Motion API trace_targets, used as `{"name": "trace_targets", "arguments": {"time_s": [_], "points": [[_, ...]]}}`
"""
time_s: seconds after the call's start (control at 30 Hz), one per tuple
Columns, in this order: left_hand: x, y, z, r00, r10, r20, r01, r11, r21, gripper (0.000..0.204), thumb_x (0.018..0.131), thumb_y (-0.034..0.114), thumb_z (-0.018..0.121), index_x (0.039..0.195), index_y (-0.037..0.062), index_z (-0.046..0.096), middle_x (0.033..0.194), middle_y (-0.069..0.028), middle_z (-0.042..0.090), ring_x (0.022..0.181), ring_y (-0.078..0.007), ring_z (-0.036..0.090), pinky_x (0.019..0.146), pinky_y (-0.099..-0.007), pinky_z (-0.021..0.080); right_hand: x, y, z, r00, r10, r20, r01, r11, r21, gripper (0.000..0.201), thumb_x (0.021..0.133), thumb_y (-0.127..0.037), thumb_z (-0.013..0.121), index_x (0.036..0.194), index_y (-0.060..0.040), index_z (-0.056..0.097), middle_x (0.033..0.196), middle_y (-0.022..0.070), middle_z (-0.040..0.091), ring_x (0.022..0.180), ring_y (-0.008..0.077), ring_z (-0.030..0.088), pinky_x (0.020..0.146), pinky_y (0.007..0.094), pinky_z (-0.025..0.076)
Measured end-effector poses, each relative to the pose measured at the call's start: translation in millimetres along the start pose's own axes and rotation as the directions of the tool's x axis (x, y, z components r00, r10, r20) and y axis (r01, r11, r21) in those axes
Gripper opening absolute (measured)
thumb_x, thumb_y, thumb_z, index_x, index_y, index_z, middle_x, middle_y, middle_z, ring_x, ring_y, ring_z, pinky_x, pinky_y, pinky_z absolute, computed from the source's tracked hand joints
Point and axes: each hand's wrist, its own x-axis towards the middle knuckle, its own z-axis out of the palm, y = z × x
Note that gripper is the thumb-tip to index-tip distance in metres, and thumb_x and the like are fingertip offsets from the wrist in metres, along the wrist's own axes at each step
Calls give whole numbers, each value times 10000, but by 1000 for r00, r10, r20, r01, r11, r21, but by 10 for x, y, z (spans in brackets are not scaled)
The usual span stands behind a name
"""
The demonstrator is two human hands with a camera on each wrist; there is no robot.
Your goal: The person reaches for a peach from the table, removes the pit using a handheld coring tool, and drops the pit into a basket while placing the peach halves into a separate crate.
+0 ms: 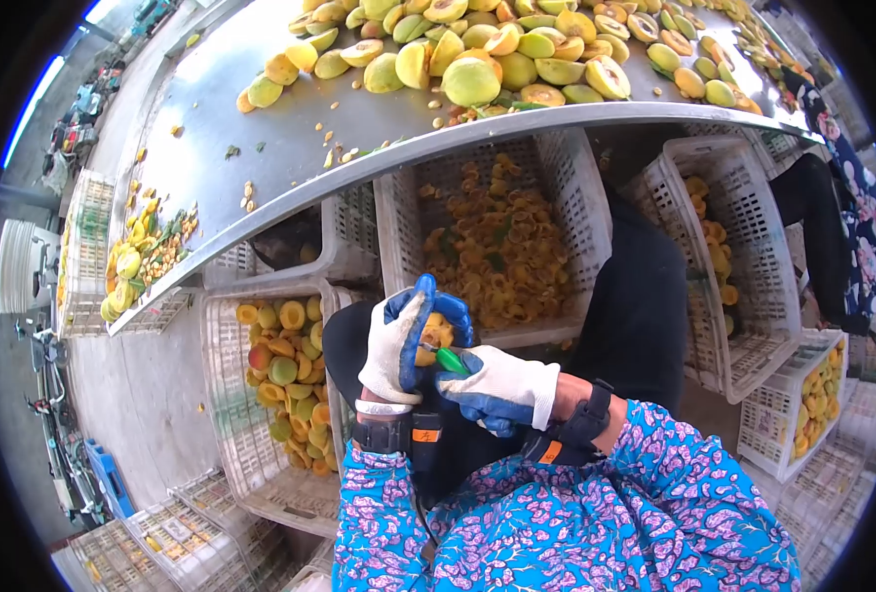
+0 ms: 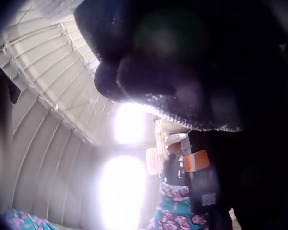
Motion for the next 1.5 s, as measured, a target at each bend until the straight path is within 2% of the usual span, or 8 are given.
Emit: {"name": "trace_targets", "arguments": {"time_s": [0.23,0.43,0.67,0.93,1.1,1.27,1.33,1.5], "points": [[59,30,-37,981,-151,122,124,970,210,384,940,316,561,887,-55,644,776,-126,658,697,-224,637,654,-322,521,38,99,-269,950,48,310,-138,951,277,311,923,-319,590,916,-8,598,538,-43,436,359,62,364,344,215,296],[24,-108,52,994,97,-56,-104,983,-154,397,957,326,523,982,-60,616,812,-151,661,706,-251,646,668,-340,537,68,127,-308,854,-138,501,-174,833,525,305,974,-289,501,1019,8,559,544,-66,409,370,38,356,346,191,270],[7,0,-5,995,-73,74,69,996,52,367,916,283,603,935,-82,634,759,-158,657,663,-245,650,626,-345,534,-34,130,-204,973,15,228,-82,955,284,278,934,-301,576,893,-28,606,548,-55,423,392,52,366,354,205,291],[71,-69,-15,994,101,43,-94,986,-136,391,932,324,566,991,-60,608,770,-168,648,686,-308,648,632,-399,544,195,259,-184,712,-302,635,-389,583,713,361,1011,-313,391,1037,11,547,537,-84,354,384,27,344,368,210,291],[81,-45,76,972,205,-113,-214,974,-68,383,942,341,548,998,-35,595,770,-167,649,695,-302,642,654,-399,532,304,303,-87,671,-457,584,-410,429,805,332,1009,-301,405,1000,4,537,551,-85,353,388,23,344,367,198,296],[244,-172,-79,958,218,-185,-240,965,-109,320,924,252,577,1019,-54,585,751,-149,637,689,-289,638,632,-393,526,192,264,-136,803,-387,452,-169,581,797,349,1016,-264,386,1001,45,548,526,-65,402,354,32,359,357,211,314],[314,-211,-136,972,193,-133,-232,873,-428,345,940,274,544,1042,-54,580,784,-155,625,701,-279,627,649,-391,528,-31,167,-174,815,-407,411,-18,693,721,332,1008,-256,418,974,42,560,519,-61,402,343,31,352,353,210,310],[298,-110,39,951,141,-274,-220,933,-283,384,936,320,561,1033,-49,602,798,-127,638,699,-235,623,667,-335,516,-337,-115,-315,892,-376,-250,425,887,181,241,947,-251,564,934,-13,598,529,-26,462,370,54,417,352,203,318]]}}
